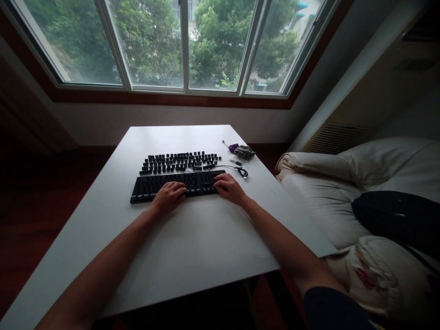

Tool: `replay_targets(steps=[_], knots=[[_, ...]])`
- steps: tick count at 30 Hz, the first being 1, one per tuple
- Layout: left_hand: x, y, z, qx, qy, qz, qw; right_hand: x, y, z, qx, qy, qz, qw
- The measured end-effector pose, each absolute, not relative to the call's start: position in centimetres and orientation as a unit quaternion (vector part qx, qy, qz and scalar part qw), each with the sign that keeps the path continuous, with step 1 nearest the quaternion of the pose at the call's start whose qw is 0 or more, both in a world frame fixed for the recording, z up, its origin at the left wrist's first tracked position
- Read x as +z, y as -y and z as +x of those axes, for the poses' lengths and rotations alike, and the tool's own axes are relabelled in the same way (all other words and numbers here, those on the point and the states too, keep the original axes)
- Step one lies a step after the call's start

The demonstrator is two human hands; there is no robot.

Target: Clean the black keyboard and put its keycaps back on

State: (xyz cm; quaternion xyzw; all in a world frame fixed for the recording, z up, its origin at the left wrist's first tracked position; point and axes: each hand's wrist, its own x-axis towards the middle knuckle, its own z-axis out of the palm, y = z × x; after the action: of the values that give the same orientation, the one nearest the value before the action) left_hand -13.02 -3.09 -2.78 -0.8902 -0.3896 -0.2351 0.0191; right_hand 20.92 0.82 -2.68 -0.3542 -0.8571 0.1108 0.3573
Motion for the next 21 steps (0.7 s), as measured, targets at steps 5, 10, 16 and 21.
replay_targets(steps=[5, 10, 16, 21], knots=[[-2.8, 3.1, -12.9, -0.234, 0.383, -0.894, 0.008, -2.7, -0.5, 20.2, 0.118, 0.878, -0.337, 0.32], [-3.0, 3.1, -12.9, -0.226, 0.385, -0.895, 0.007, -2.7, -0.4, 20.3, 0.137, 0.87, -0.338, 0.332], [-3.2, 3.1, -12.8, -0.221, 0.383, -0.897, 0.009, -3.0, -2.7, 21.2, 0.134, 0.828, -0.404, 0.364], [-3.2, 3.0, -12.9, -0.233, 0.373, -0.898, 0.009, -3.0, -7.5, 21.7, 0.076, 0.802, -0.485, 0.34]])
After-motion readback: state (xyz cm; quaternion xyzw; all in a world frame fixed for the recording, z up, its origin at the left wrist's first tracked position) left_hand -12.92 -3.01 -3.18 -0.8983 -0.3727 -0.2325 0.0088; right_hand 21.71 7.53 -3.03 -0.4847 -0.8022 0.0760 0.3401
